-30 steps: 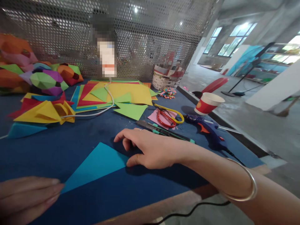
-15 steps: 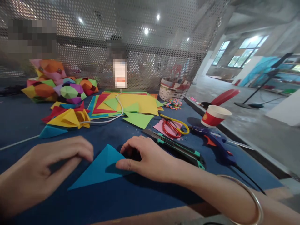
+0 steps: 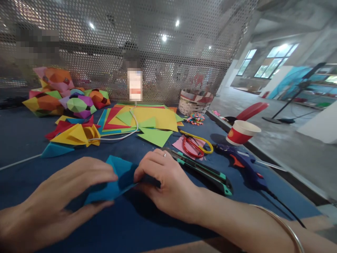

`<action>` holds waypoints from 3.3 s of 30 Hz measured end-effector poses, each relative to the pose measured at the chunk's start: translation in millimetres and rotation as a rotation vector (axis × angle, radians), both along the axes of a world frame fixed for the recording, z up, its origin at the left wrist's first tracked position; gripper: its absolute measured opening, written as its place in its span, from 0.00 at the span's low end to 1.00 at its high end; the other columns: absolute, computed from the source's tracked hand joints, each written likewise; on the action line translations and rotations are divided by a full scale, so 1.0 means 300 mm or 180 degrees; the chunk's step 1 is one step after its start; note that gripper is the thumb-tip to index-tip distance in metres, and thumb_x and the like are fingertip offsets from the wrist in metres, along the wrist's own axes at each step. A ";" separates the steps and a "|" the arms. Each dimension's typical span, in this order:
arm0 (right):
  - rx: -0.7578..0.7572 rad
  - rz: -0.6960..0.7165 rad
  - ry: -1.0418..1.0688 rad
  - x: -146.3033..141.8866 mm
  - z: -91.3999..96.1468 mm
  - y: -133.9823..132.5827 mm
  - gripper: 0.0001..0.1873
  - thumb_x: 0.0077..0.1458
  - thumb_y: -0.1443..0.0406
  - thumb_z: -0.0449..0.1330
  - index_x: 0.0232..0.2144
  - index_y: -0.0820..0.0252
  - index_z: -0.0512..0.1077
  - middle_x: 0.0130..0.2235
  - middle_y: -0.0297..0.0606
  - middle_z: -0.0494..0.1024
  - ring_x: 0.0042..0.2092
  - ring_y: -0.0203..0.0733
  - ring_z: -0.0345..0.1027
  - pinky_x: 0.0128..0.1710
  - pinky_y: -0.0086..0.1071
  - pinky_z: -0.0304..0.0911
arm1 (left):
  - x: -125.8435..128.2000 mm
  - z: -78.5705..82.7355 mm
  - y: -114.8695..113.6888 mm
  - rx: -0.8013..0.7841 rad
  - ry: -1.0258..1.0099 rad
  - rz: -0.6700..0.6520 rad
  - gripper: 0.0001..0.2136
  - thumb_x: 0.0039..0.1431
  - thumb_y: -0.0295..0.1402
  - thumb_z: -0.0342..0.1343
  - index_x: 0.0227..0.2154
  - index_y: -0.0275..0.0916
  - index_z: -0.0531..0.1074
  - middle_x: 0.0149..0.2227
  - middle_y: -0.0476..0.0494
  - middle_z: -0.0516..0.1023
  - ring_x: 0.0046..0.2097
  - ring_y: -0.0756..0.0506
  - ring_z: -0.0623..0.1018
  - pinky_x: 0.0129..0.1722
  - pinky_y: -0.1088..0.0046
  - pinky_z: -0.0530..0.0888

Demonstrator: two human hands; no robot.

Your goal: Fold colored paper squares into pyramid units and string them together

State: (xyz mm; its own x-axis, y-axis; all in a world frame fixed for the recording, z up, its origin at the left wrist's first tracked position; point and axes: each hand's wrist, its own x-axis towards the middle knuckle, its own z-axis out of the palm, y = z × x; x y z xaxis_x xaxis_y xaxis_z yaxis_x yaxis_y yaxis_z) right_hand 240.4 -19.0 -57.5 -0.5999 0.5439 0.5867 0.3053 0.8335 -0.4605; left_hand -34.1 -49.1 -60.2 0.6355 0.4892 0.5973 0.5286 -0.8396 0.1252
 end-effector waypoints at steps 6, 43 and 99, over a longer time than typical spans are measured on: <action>0.0962 0.0074 -0.0481 0.010 0.008 -0.008 0.07 0.69 0.72 0.61 0.40 0.57 0.76 0.41 0.37 0.84 0.43 0.41 0.76 0.47 0.37 0.67 | -0.010 0.012 0.025 0.0820 0.0385 -0.0285 0.17 0.67 0.14 0.47 0.41 0.42 0.75 0.42 0.53 0.88 0.41 0.49 0.84 0.56 0.69 0.72; 0.0986 0.0481 -0.0896 0.011 0.005 -0.001 0.10 0.68 0.75 0.57 0.37 0.59 0.76 0.43 0.39 0.85 0.47 0.42 0.75 0.56 0.37 0.70 | -0.048 -0.064 -0.047 0.0110 0.0034 0.0142 0.13 0.73 0.33 0.56 0.57 0.44 0.73 0.52 0.47 0.86 0.57 0.43 0.83 0.68 0.66 0.73; -0.0958 -0.0498 -0.1012 -0.030 -0.015 -0.015 0.14 0.65 0.64 0.72 0.30 0.60 0.73 0.38 0.35 0.74 0.42 0.41 0.67 0.50 0.41 0.60 | -0.014 -0.082 -0.077 -0.0102 0.0035 -0.0181 0.12 0.75 0.31 0.53 0.56 0.46 0.75 0.49 0.50 0.86 0.51 0.46 0.85 0.58 0.74 0.78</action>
State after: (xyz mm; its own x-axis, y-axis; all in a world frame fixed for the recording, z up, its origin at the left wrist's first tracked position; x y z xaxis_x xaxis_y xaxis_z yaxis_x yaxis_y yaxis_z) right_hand 231.3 -23.6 -61.9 -0.6216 0.7602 0.1891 0.5821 0.6098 -0.5379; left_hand -38.4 -72.1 -84.8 0.6692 0.4710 0.5748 0.4818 -0.8639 0.1470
